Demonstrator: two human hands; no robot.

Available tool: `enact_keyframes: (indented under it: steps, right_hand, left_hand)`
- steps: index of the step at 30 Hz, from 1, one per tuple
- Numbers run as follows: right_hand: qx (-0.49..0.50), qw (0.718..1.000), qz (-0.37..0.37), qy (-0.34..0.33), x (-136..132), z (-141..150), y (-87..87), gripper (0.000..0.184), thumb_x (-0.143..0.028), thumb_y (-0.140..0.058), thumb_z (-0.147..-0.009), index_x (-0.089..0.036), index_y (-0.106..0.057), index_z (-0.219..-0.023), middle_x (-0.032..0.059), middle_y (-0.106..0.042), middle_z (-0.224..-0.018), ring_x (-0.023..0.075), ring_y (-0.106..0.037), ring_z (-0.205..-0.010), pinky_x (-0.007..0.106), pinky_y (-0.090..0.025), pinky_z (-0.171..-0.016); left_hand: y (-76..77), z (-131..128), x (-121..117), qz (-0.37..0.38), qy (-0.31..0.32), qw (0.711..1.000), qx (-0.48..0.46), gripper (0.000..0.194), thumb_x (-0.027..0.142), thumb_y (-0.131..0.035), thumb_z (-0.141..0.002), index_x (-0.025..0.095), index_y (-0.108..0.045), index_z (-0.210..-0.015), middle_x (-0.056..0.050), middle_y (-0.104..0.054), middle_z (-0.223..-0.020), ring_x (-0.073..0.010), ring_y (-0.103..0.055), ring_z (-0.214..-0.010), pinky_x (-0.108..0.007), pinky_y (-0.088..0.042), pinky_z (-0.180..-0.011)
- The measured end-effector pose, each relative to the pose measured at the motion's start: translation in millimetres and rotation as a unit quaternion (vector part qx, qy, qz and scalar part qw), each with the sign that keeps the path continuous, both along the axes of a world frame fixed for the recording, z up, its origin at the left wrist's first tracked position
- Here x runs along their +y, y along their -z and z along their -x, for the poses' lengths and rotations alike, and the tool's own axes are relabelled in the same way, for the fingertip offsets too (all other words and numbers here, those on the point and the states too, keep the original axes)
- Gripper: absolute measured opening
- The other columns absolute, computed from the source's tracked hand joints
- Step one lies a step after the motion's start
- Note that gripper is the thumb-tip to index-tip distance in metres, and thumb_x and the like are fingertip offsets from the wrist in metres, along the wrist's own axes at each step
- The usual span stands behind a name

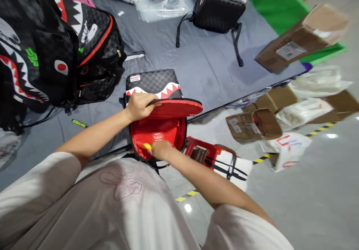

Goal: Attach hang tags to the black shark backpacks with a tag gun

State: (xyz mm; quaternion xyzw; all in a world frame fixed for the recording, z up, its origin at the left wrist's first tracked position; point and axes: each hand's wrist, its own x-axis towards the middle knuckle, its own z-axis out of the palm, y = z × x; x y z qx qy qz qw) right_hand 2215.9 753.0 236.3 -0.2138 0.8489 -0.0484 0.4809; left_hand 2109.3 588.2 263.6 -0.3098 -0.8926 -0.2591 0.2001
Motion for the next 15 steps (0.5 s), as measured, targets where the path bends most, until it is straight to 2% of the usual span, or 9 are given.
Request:
enact_keyframes:
  steps: [2, 3, 5, 7, 8, 11, 13, 15]
  right_hand:
    - [-0.003, 0.999, -0.038, 0.012, 20.8, -6.5, -17.9, 0.03, -0.046, -0.065, -0.088, -0.017, -0.069, -0.097, 0.0126, -0.072, -0.099, 0.0251, -0.068, -0.095, 0.034, -0.052, -0.081]
    - [0.014, 0.998, -0.058, 0.035, 30.8, -3.8, -24.5, 0.033, -0.048, -0.06, -0.091, -0.017, -0.069, -0.101, 0.0147, -0.072, -0.098, 0.0272, -0.068, -0.094, 0.034, -0.051, -0.078]
    - [0.088, 0.983, -0.097, 0.129, 45.1, 15.4, -28.8, 0.046, -0.052, -0.044, -0.098, -0.014, -0.062, -0.116, 0.0192, -0.071, -0.1, 0.0305, -0.069, -0.096, 0.037, -0.05, -0.077]
    - [0.172, 0.946, -0.124, 0.247, 50.3, 47.1, -20.5, 0.051, -0.049, -0.033, -0.101, -0.01, -0.054, -0.126, 0.0237, -0.069, -0.107, 0.0322, -0.068, -0.101, 0.039, -0.049, -0.082]
    - [0.19, 0.931, -0.132, 0.283, 51.0, 63.2, -13.3, 0.05, -0.046, -0.031, -0.102, -0.009, -0.053, -0.128, 0.0254, -0.068, -0.111, 0.0322, -0.067, -0.105, 0.039, -0.048, -0.085]
    - [0.185, 0.919, -0.141, 0.319, 59.0, 88.7, 6.1, 0.044, -0.036, -0.035, -0.102, -0.006, -0.054, -0.128, 0.0279, -0.064, -0.12, 0.0327, -0.064, -0.114, 0.04, -0.047, -0.09]
    - [0.16, 0.919, -0.147, 0.328, 74.0, 75.3, 7.3, 0.039, -0.036, -0.045, -0.099, -0.005, -0.063, -0.116, 0.0284, -0.066, -0.113, 0.0345, -0.065, -0.111, 0.041, -0.048, -0.089]
    - [0.121, 0.922, -0.143, 0.34, 91.9, 42.0, -2.6, 0.033, -0.038, -0.057, -0.093, -0.007, -0.069, -0.093, 0.0247, -0.071, -0.092, 0.0336, -0.07, -0.094, 0.039, -0.05, -0.08]
  left_hand:
    - [-1.6, -1.9, 1.7, -0.028, -0.04, 0.998, -0.038, 0.036, 0.042, -0.041, -0.1, 0.018, -0.065, -0.086, -0.005, -0.069, -0.072, -0.0176, -0.065, -0.064, -0.029, -0.041, -0.06]
    - [-3.7, -3.9, 4.0, -0.039, -0.051, 0.996, -0.056, 0.038, 0.044, -0.041, -0.1, 0.018, -0.065, -0.085, -0.005, -0.068, -0.071, -0.0176, -0.064, -0.064, -0.029, -0.041, -0.059]
    - [-9.2, -9.7, 9.5, -0.059, -0.055, 0.993, -0.085, 0.04, 0.047, -0.042, -0.1, 0.019, -0.064, -0.083, -0.004, -0.067, -0.069, -0.0169, -0.063, -0.062, -0.028, -0.04, -0.058]
    - [-14.2, -16.3, 14.6, -0.074, -0.045, 0.99, -0.108, 0.041, 0.049, -0.042, -0.1, 0.018, -0.064, -0.084, -0.004, -0.066, -0.068, -0.0157, -0.062, -0.06, -0.027, -0.039, -0.058]
    - [-15.7, -19.0, 16.1, -0.078, -0.043, 0.99, -0.114, 0.042, 0.05, -0.042, -0.1, 0.018, -0.065, -0.084, -0.003, -0.066, -0.067, -0.0152, -0.061, -0.06, -0.026, -0.038, -0.057]
    - [-12.6, -19.1, 14.5, -0.095, -0.091, 0.985, -0.111, 0.042, 0.051, -0.043, -0.099, 0.018, -0.065, -0.084, -0.003, -0.066, -0.066, -0.0156, -0.061, -0.059, -0.027, -0.035, -0.056]
    - [-3.1, -11.8, 9.6, -0.125, -0.158, 0.975, -0.097, 0.041, 0.05, -0.044, -0.099, 0.018, -0.065, -0.084, -0.004, -0.066, -0.068, -0.0163, -0.061, -0.061, -0.027, -0.034, -0.056]
    - [10.3, -1.5, 5.7, -0.156, -0.21, 0.961, -0.089, 0.039, 0.048, -0.046, -0.099, 0.018, -0.065, -0.084, -0.004, -0.068, -0.071, -0.0165, -0.062, -0.064, -0.027, -0.035, -0.058]
